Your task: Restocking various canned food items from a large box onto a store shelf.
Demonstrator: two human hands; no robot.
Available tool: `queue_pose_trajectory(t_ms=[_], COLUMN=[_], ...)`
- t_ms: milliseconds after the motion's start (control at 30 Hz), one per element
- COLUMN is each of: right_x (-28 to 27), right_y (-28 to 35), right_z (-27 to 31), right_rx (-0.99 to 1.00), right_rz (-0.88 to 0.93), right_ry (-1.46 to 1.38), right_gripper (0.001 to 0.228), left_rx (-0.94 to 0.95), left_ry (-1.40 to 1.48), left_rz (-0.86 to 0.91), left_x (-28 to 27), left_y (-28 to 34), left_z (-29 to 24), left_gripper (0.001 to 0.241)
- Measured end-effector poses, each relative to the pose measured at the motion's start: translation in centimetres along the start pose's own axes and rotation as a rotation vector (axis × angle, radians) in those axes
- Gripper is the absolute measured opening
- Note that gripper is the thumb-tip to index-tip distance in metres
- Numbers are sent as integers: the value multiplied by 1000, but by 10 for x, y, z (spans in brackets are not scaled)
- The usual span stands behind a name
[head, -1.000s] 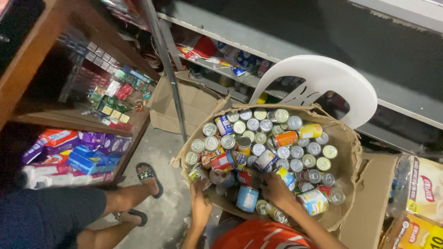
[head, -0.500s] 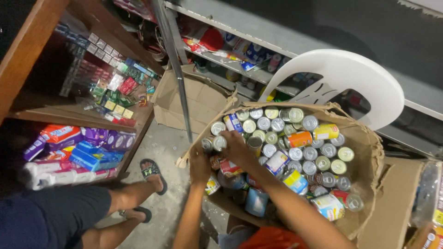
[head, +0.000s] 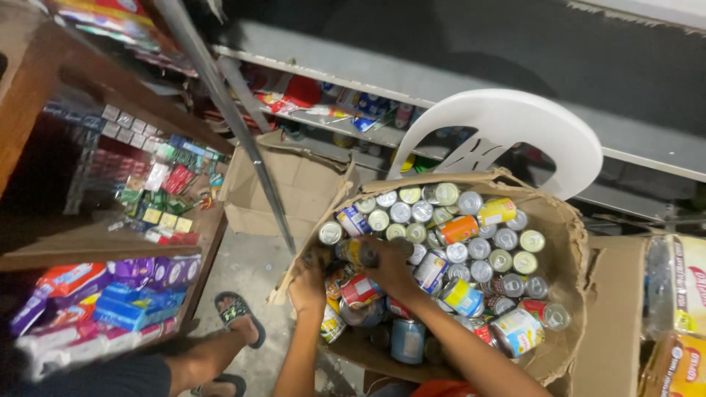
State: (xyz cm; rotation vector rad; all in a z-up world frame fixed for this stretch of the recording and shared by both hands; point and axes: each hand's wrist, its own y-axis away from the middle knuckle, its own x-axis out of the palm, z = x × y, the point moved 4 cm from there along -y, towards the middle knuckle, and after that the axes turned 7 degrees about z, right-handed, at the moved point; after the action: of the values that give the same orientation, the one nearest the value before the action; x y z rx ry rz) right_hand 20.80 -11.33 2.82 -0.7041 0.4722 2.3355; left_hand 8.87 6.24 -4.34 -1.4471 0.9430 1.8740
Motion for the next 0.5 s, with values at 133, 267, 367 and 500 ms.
queue_pose_trajectory(t_ms=[133, 267, 367, 500], right_x=[-52, -95, -128, -177], right_y=[37, 86, 138, 215], right_z=[1, -26, -41, -39], right_rx=[29, 137, 366, 330], right_rz=[-194, -254, -224, -294], right_ry=[-104, -153, -314, -560], right_gripper=[73, 72, 72, 82], left_rx=[117, 235, 283, 285], left_ry=[-76, -38, 26, 250], left_rz=[44, 106, 224, 133], left_x=[58, 51, -36, -170], left_y=[-22, -34, -24, 9], left_z=[-3, -3, -5, -1], left_gripper=[29, 20, 42, 69])
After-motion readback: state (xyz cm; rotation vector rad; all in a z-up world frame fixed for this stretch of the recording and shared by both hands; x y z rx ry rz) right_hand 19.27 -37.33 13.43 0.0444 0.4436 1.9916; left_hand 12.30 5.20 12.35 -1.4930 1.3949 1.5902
